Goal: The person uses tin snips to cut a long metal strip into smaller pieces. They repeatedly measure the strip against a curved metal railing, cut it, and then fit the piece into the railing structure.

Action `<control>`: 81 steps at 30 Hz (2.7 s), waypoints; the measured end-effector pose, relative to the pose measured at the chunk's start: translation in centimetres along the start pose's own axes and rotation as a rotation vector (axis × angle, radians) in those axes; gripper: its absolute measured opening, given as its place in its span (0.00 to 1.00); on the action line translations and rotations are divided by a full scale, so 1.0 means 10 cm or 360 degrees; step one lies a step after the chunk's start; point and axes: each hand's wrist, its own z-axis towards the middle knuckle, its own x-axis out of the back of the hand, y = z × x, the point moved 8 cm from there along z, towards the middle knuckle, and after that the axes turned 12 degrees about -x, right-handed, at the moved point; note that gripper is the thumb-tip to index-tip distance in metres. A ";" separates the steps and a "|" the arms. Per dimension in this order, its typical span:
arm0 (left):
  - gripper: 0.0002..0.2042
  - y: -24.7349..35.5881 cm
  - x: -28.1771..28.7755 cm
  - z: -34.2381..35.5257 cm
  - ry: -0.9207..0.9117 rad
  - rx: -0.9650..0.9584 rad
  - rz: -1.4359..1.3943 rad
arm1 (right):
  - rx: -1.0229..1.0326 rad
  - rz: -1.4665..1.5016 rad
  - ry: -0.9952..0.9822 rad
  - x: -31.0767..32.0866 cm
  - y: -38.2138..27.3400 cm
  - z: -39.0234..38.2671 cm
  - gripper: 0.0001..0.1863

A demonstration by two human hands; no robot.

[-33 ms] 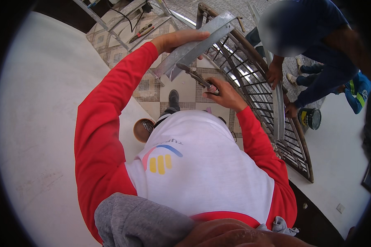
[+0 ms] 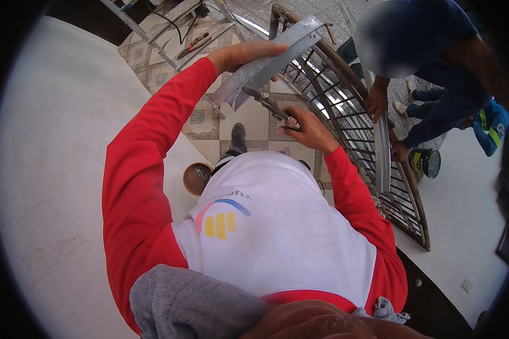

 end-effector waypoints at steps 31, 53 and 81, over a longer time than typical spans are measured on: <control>0.40 -0.12 0.68 -0.29 0.0908 -0.0781 -0.0374 | -0.0207 0.0448 0.0245 -0.33 0.76 -0.50 0.28; 0.55 -0.01 0.68 -0.50 0.1102 -0.1262 -0.0835 | -0.0178 0.0442 0.0137 -0.30 0.47 -0.52 0.31; 0.19 -0.71 1.35 -0.17 0.1324 -0.1207 -0.1102 | -0.0448 0.0499 0.0099 -0.41 0.56 -0.38 0.35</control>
